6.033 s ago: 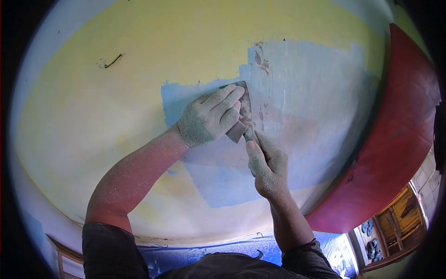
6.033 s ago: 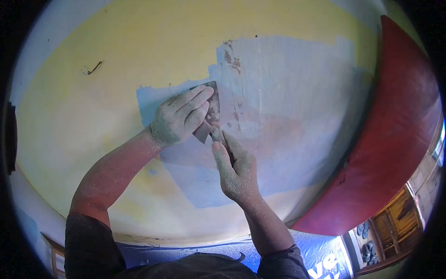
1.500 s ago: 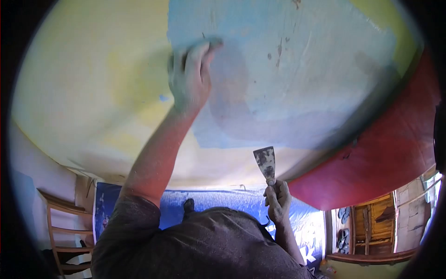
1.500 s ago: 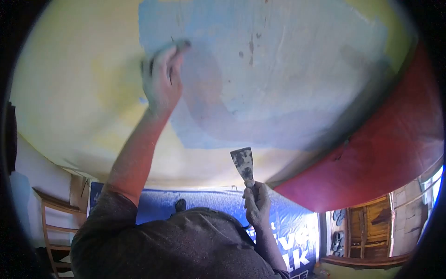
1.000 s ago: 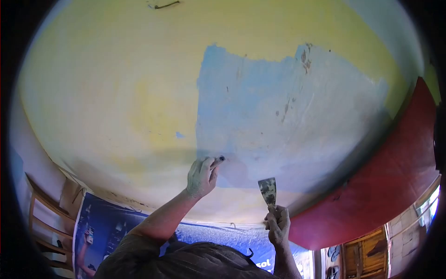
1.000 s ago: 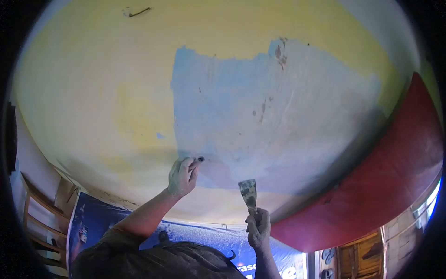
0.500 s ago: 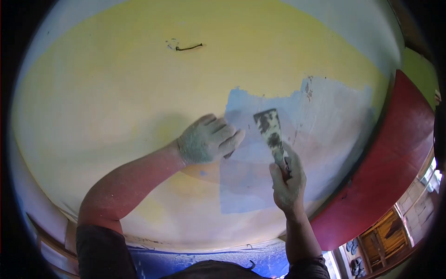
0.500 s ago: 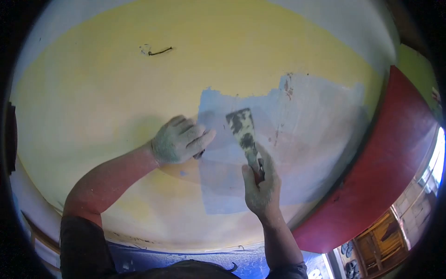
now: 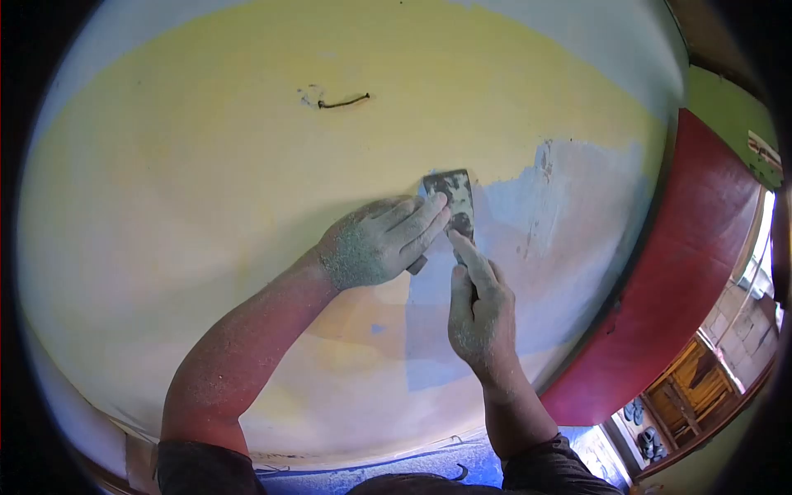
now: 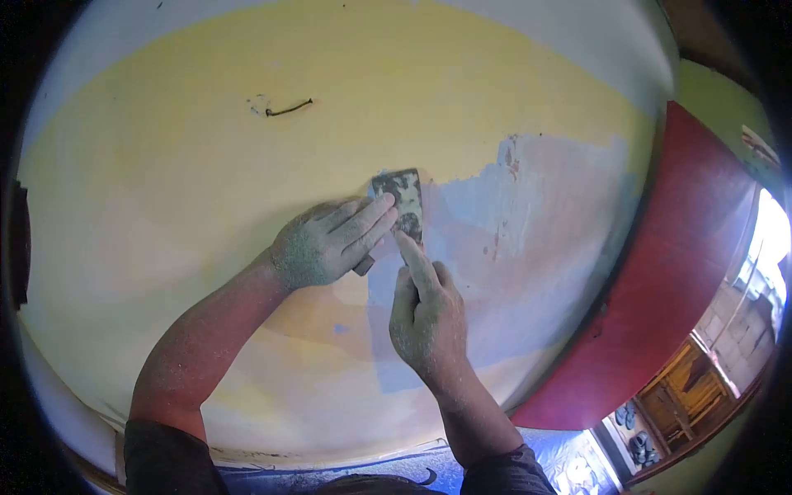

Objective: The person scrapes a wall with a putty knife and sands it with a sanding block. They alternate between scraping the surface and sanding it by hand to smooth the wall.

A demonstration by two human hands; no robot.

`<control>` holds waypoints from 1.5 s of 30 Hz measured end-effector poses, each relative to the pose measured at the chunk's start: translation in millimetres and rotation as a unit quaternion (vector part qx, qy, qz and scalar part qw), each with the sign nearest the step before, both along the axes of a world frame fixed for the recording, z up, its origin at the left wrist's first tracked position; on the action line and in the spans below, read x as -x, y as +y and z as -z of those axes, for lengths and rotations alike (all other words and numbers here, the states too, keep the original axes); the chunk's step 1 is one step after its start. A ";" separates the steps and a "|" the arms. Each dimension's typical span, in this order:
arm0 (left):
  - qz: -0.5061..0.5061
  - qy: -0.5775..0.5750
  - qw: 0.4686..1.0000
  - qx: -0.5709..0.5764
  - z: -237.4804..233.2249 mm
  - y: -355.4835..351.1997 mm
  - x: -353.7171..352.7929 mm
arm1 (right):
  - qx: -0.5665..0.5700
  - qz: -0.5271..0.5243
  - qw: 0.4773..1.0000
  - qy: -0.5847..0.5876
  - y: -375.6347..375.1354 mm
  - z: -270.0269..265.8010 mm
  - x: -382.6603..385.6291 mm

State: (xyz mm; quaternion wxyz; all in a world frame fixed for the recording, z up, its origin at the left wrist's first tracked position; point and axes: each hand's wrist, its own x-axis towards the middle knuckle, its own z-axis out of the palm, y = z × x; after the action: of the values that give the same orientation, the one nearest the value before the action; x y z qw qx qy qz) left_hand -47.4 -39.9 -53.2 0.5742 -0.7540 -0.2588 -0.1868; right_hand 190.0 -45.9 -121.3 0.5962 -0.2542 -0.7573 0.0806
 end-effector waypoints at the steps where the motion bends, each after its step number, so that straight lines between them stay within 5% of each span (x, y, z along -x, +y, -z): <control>1: 0.006 -0.008 1.000 0.003 -1.8 -5.1 -2.4 | 0.005 0.004 1.000 -0.009 -3.6 0.3 -1.7; 27: 0.040 -0.062 0.997 0.030 -2.8 -5.0 -8.6 | 0.039 0.083 0.993 -0.069 -16.4 -17.8 -3.2; 30: 0.045 -0.063 0.996 0.044 -4.6 -5.7 -8.1 | 0.104 0.040 0.994 0.020 -24.6 -22.2 -5.6; 33: 0.036 -0.049 0.996 0.059 -7.5 -9.2 -7.0 | -0.100 0.085 0.991 0.035 -1.8 -2.3 -17.1; 37: 0.023 -0.041 0.999 0.011 2.5 -2.2 -1.6 | -0.079 0.167 0.982 -0.048 1.3 -3.1 -26.7; 45: -0.026 0.007 1.000 -0.015 -0.3 -3.6 -4.4 | -0.069 0.137 0.975 -0.159 -5.0 -2.5 -18.2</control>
State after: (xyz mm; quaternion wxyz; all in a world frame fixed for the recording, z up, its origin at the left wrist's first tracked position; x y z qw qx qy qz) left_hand -43.0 -43.5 -53.0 0.5921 -0.7397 -0.2708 -0.1703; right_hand 208.2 -50.9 -118.8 0.4895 -0.3231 -0.8043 -0.0958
